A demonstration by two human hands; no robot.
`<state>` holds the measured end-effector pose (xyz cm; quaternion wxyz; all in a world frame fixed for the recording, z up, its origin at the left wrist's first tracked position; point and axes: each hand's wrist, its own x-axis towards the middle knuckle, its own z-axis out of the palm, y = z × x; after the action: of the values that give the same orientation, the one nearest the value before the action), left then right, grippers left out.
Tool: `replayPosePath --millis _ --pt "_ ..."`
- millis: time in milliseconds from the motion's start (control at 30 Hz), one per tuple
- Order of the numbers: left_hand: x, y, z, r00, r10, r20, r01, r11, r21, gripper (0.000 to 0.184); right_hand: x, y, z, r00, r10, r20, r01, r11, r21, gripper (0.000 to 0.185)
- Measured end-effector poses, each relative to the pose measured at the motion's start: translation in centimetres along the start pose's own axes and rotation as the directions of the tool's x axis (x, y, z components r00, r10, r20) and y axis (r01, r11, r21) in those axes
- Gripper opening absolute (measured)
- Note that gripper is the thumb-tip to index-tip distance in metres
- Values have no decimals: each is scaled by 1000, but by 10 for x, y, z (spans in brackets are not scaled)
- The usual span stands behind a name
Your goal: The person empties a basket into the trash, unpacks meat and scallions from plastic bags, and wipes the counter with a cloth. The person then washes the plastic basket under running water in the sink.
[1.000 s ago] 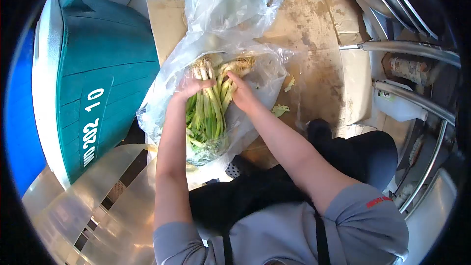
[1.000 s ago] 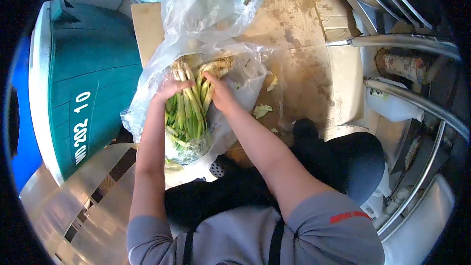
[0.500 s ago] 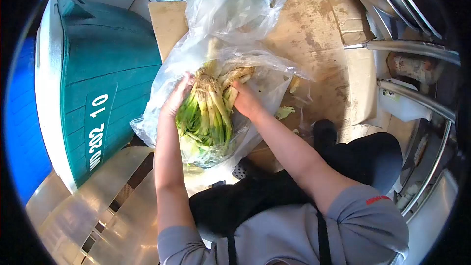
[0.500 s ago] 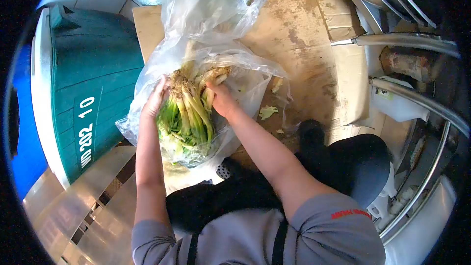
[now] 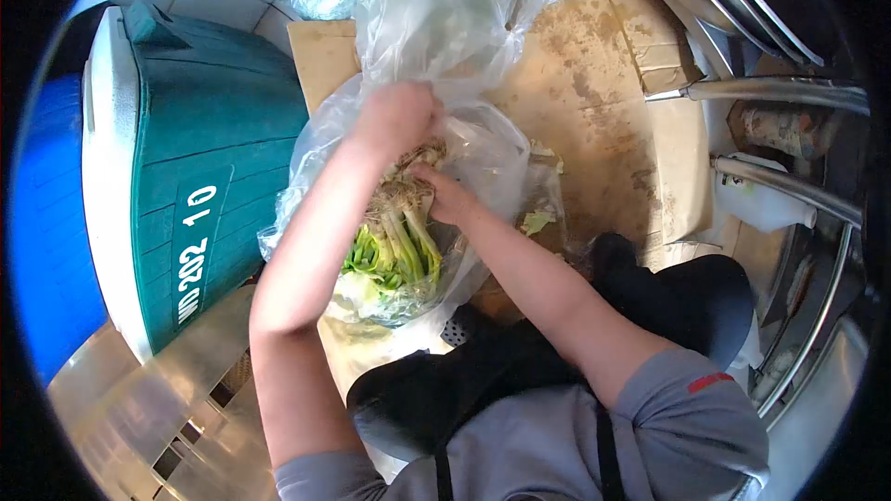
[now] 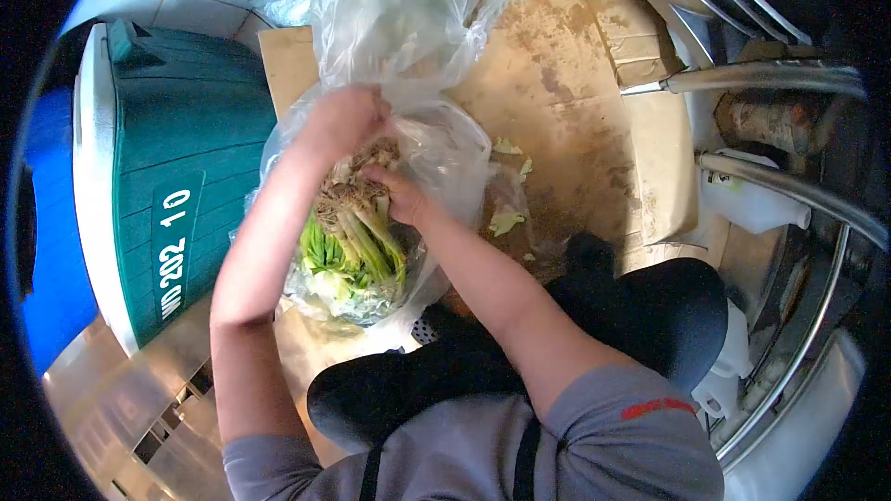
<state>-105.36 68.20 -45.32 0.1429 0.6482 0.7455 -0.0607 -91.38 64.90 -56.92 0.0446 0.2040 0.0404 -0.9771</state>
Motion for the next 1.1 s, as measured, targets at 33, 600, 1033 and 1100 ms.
replayPosePath --millis 33,600,1033,1100 --pt "10 -6 -10 996 -88 31 88 996 14 16 2 3 -4 999 17 -29 -16 1000 20 38" --pt "-105 -27 0 836 -97 540 474 625 -621 33 -5 30 -63 898 -264 -352 81 886 -456 73" --pt "-157 25 34 791 -347 504 584 183 -791 61 -43 21 35 699 -606 380 411 -94 -907 84" --pt "-155 18 40 841 -253 478 534 247 -809 60 -37 21 26 759 -518 394 453 -15 -892 81"
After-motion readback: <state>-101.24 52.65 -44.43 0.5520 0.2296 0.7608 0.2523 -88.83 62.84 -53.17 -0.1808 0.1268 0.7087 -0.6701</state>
